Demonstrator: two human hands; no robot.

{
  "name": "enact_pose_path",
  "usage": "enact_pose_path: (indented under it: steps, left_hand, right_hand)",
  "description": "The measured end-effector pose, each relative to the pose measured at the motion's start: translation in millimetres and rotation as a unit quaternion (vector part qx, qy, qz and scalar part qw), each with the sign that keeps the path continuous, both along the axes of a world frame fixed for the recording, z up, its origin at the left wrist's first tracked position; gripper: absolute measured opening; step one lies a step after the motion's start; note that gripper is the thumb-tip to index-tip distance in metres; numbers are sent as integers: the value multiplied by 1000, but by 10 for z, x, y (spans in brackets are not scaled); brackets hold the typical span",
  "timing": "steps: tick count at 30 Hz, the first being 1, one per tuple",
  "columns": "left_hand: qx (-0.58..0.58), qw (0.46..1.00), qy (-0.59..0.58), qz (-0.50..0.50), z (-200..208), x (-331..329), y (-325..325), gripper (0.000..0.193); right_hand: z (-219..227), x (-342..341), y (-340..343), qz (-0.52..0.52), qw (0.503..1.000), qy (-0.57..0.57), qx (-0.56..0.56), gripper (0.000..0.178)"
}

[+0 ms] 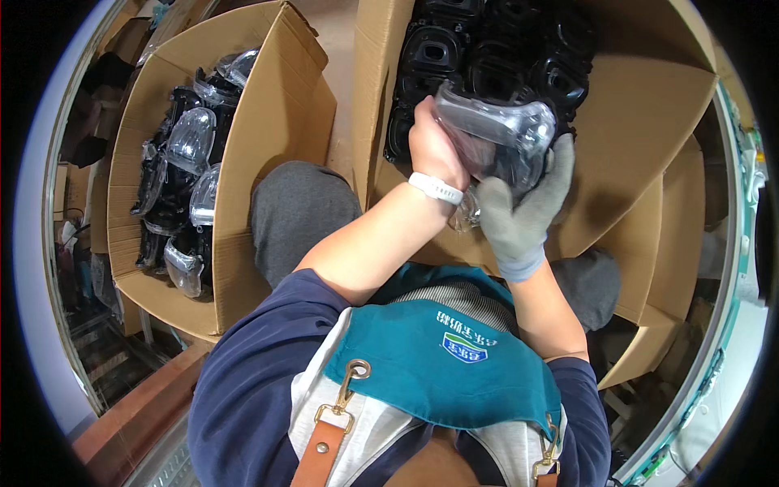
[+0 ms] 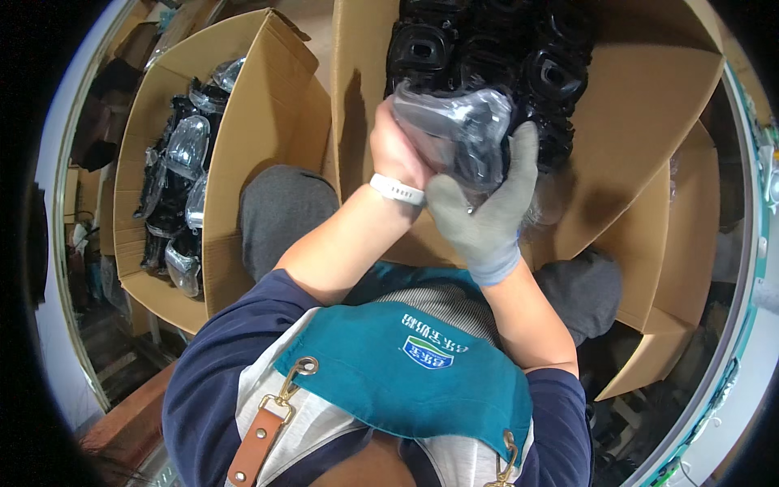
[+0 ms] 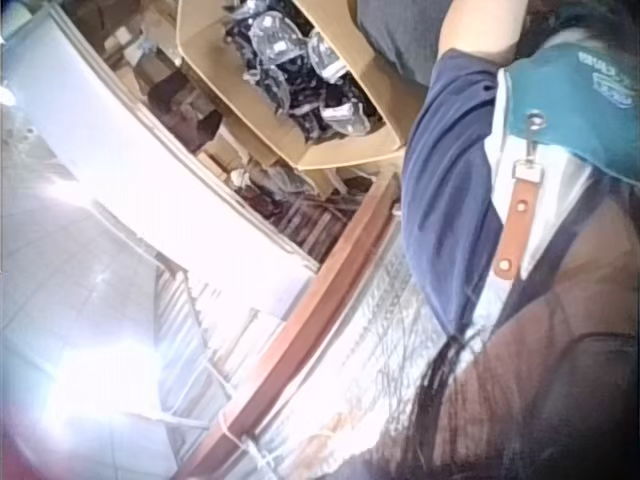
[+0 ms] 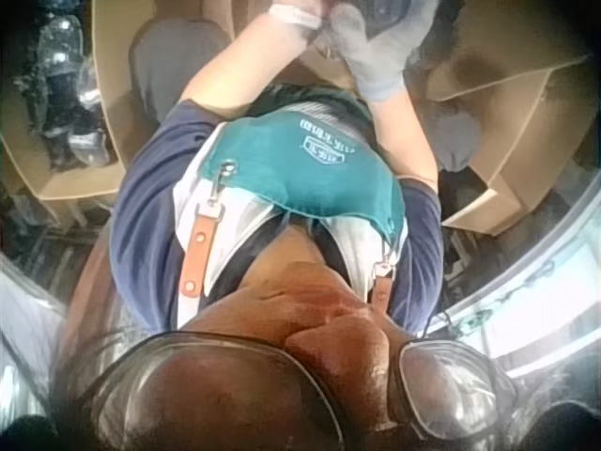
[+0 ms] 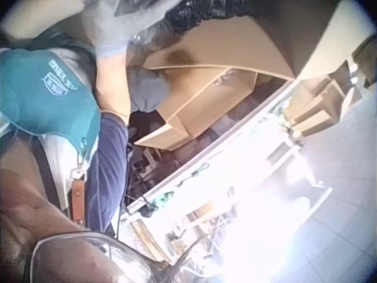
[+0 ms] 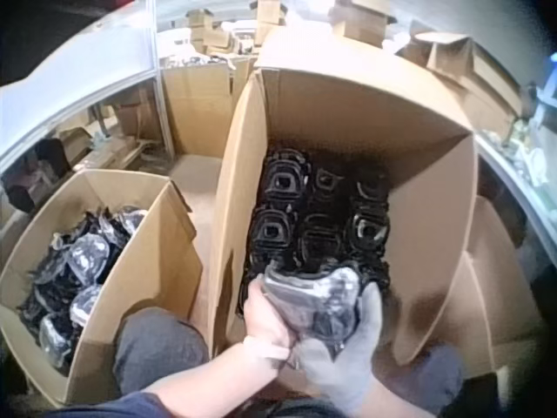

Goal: The person assembles automotive lights by taking black housings and clear lenses from boxes, attaching each clear lens onto a black housing by hand, and placing the assembled units into a cardboard box.

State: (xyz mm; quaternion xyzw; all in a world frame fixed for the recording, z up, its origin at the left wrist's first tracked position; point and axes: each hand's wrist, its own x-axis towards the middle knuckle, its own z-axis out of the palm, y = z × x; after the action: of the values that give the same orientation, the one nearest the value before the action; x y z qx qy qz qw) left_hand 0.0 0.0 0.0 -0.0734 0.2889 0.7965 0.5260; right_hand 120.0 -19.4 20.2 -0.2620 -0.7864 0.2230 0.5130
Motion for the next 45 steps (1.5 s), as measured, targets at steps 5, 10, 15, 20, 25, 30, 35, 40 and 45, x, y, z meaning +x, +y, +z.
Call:
enact_pose_path:
  steps: [5,10,15,20,25,30,35,40,45]
  left_hand:
    - [65,994,-60,-63,-47,-70,8,39]
    - [120,985,-82,-99,-35,-4,3,45]
    - [117,978,-127,-114,67,1,-4,56]
    - [106,979,-125,-120,97,54,-49,54]
    - [134,985,-75,-81,42,-60,53,43]
    - [141,982,-83,-99,43,-32,-5,46]
    - [71,987,-110,-89,110,54,-69,44]
    - [195,978,25,-66,124,-185,-15,47]
    - [185,960,196,-79,88,-187,-114,36]
  right_hand:
    - [123,110,0,-25,966,13,-257,27]
    - [9,271,19,-31,951,34,-306,19]
    - [-264,358,105,-15,923,110,-369,20]
    - [-269,433,-2,-23,987,26,-156,35]
    - [-82,299,-13,-18,946,57,-318,36]
    - [126,313,-3,18,928,42,-370,22]
    - [57,274,-32,-65,991,-22,-115,13]
    - [160,289,67,23,944,131,-302,23]
    - [388,380,33,171,921,170,-305,42]
